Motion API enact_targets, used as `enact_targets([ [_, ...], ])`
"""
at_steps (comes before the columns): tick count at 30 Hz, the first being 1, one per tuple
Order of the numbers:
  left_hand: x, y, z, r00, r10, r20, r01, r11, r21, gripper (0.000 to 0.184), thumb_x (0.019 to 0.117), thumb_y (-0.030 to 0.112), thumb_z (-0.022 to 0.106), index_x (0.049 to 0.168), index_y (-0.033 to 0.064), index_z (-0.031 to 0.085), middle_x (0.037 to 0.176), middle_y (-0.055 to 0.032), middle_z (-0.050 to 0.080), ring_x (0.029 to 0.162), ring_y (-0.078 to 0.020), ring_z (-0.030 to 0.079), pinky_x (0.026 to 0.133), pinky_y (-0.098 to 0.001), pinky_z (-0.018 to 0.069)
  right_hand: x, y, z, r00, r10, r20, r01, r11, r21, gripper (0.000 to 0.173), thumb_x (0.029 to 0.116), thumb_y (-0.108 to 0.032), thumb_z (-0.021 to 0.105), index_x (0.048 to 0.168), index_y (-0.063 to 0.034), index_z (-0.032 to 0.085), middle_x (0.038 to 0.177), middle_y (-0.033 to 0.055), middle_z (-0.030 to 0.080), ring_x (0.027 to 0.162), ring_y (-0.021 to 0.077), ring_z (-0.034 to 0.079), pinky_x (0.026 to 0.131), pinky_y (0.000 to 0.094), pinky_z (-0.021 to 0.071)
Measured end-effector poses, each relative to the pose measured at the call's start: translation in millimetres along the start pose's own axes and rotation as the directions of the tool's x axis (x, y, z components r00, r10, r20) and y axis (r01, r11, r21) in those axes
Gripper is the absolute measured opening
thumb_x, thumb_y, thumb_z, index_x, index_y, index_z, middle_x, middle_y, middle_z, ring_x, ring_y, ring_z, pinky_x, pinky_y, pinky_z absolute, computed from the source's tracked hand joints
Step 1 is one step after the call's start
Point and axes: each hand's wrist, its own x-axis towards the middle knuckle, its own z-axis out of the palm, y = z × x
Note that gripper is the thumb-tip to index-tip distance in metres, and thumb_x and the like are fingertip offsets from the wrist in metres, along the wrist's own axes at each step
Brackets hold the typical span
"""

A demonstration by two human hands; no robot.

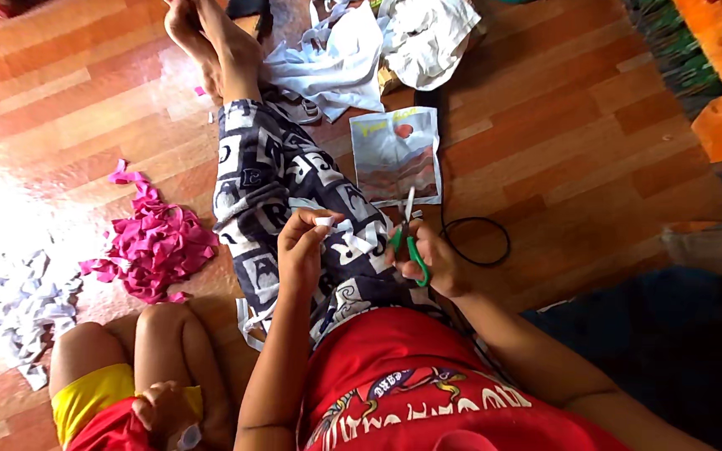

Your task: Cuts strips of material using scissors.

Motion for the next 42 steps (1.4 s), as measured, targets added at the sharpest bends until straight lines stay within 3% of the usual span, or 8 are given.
enact_targets([
  [5,-2.6,2.0,0.1,0.997,-0.060,0.040,0.064,0.992,-0.106,0.019,0.1008,0.016,0.051,0.098,0.0184,0.070,0.099,-0.0032,0.075,0.089,-0.0124,0.073,0.082,-0.0283,0.0598,17.4,0.5,-0.5,0.987,-0.136,-0.079,0.134,0.991,-0.028,0.062,0.0889,-0.044,0.076,0.133,-0.0182,0.042,0.116,-0.0026,0.063,0.082,0.0073,0.066,0.069,0.0238,0.0589],
  [9,-4.5,7.7,3.9,0.987,-0.156,0.042,0.159,0.986,-0.055,0.017,0.1010,0.012,0.053,0.100,0.0188,0.069,0.086,0.0015,0.072,0.069,-0.0045,0.067,0.064,-0.0197,0.0571,31.5,-7.4,13.2,0.976,-0.161,-0.149,0.165,0.986,0.021,0.061,0.0805,-0.005,0.075,0.132,-0.0177,0.045,0.120,-0.0004,0.060,0.090,0.0122,0.068,0.076,0.0295,0.0621],
  [12,-7.1,9.3,7.6,0.975,-0.221,0.040,0.216,0.972,0.091,0.014,0.0989,0.006,0.055,0.099,0.0155,0.065,0.079,0.0036,0.068,0.060,-0.0009,0.059,0.056,-0.0152,0.0501,39.0,-9.9,27.9,0.969,-0.151,-0.198,0.164,0.985,0.055,0.062,0.0778,0.008,0.068,0.129,-0.0146,0.043,0.119,-0.0011,0.059,0.093,0.0110,0.069,0.078,0.0298,0.0623],
  [25,-13.4,6.9,6.4,0.893,-0.448,0.038,0.420,0.860,0.289,0.017,0.0920,0.006,0.062,0.109,0.0047,0.063,0.087,-0.0003,0.070,0.070,-0.0044,0.065,0.065,-0.0203,0.0565,45.1,-9.9,51.0,0.929,-0.029,-0.368,0.019,0.999,-0.030,0.063,0.0783,0.015,0.067,0.132,-0.0047,0.041,0.117,0.0031,0.055,0.077,0.0037,0.065,0.070,0.0213,0.0600],
  [30,-16.2,-2.1,6.1,0.926,-0.377,0.011,0.365,0.902,0.230,0.009,0.0920,0.002,0.066,0.099,0.0066,0.065,0.084,0.0010,0.070,0.072,-0.0053,0.067,0.070,-0.0229,0.0585,45.1,-11.2,50.6,0.924,-0.024,-0.382,0.013,0.999,-0.031,0.064,0.0782,0.016,0.067,0.133,-0.0048,0.041,0.119,0.0033,0.054,0.077,0.0032,0.064,0.070,0.0205,0.0599],
  [35,-15.6,-3.6,5.1,0.949,-0.315,0.010,0.310,0.937,0.160,0.010,0.0938,0.002,0.064,0.099,0.0100,0.065,0.087,0.0022,0.072,0.075,-0.0056,0.069,0.072,-0.0236,0.0591,42.8,-7.0,44.1,0.942,-0.049,-0.331,0.052,0.999,0.001,0.061,0.0809,0.008,0.069,0.133,-0.0070,0.041,0.116,0.0013,0.056,0.077,0.0044,0.064,0.070,0.0222,0.0597],
  [38,-14.2,1.2,4.3,0.950,-0.309,-0.042,0.311,0.944,0.110,0.009,0.0961,0.005,0.061,0.099,0.0117,0.066,0.083,0.0024,0.072,0.072,-0.0050,0.068,0.071,-0.0225,0.0582,36.6,-4.5,29.8,0.985,0.015,-0.173,-0.002,0.997,0.071,0.060,0.0863,-0.026,0.078,0.131,-0.0133,0.040,0.106,-0.0038,0.060,0.071,0.0061,0.063,0.061,0.0246,0.0591],
  [42,-11.7,8.3,1.8,0.951,-0.293,-0.102,0.301,0.950,0.080,0.011,0.0994,0.008,0.057,0.100,0.0128,0.068,0.082,0.0022,0.072,0.071,-0.0042,0.067,0.069,-0.0203,0.0565,21.5,-2.8,11.0,0.967,0.220,0.128,-0.234,0.967,0.100,0.067,0.0786,-0.056,0.082,0.124,-0.0201,0.048,0.089,-0.0077,0.066,0.054,0.0006,0.057,0.047,0.0177,0.0513],
])
